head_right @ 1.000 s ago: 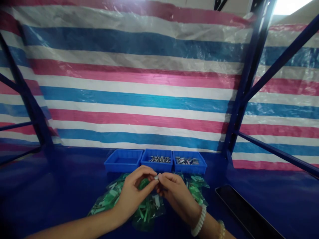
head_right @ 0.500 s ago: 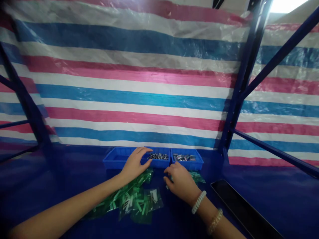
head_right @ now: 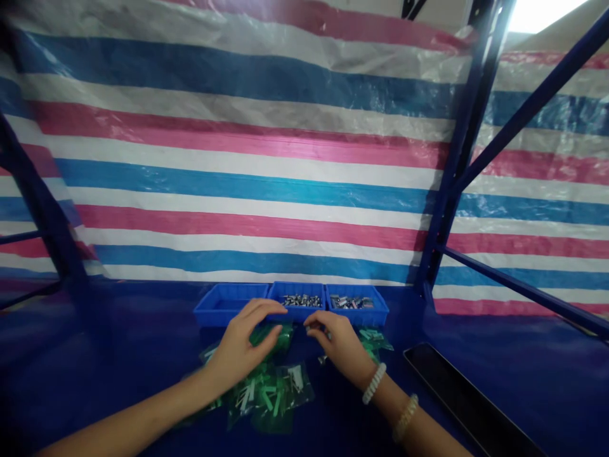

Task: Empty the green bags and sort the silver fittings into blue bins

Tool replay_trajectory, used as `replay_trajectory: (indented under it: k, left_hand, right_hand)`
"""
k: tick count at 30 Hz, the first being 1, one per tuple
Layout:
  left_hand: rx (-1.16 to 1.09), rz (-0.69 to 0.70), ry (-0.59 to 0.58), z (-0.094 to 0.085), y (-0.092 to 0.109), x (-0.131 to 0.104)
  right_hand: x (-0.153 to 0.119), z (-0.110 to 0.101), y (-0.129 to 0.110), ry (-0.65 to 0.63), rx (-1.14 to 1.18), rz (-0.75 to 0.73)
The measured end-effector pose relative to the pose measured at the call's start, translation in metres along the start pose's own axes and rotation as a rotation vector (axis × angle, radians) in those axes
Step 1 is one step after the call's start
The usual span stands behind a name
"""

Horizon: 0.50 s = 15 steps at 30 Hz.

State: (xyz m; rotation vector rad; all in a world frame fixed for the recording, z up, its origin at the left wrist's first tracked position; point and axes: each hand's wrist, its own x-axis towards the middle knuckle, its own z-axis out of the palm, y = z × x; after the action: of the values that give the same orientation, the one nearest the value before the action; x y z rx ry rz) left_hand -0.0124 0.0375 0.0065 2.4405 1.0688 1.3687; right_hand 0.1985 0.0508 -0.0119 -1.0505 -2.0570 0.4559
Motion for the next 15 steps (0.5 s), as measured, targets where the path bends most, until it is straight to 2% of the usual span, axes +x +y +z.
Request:
replay_trajectory:
  k: [3, 7, 10, 15]
  left_hand:
    - [-0.256, -0.2, -0.074, 0.006, 0.01, -0.007]
    - [-0.597, -0.444, -0.118, 0.012, 0.017, -0.012]
    - [-0.707, -0.509, -0.115, 0.013, 0.02, -0.013]
    - [-0.776, -0.516, -0.098, 0.018, 0.021, -0.015]
  right_hand:
    - [-0.006, 0.0, -0.012, 0.094, 0.076, -0.133]
    - [-0.013, 0.003, -0.022, 0.123, 0.089, -0.27]
    - [-0.015, 0.004, -0.026, 0.17, 0.084, -0.304]
    - [-0.015, 0.0, -0.034, 0.184, 0.093, -0.256]
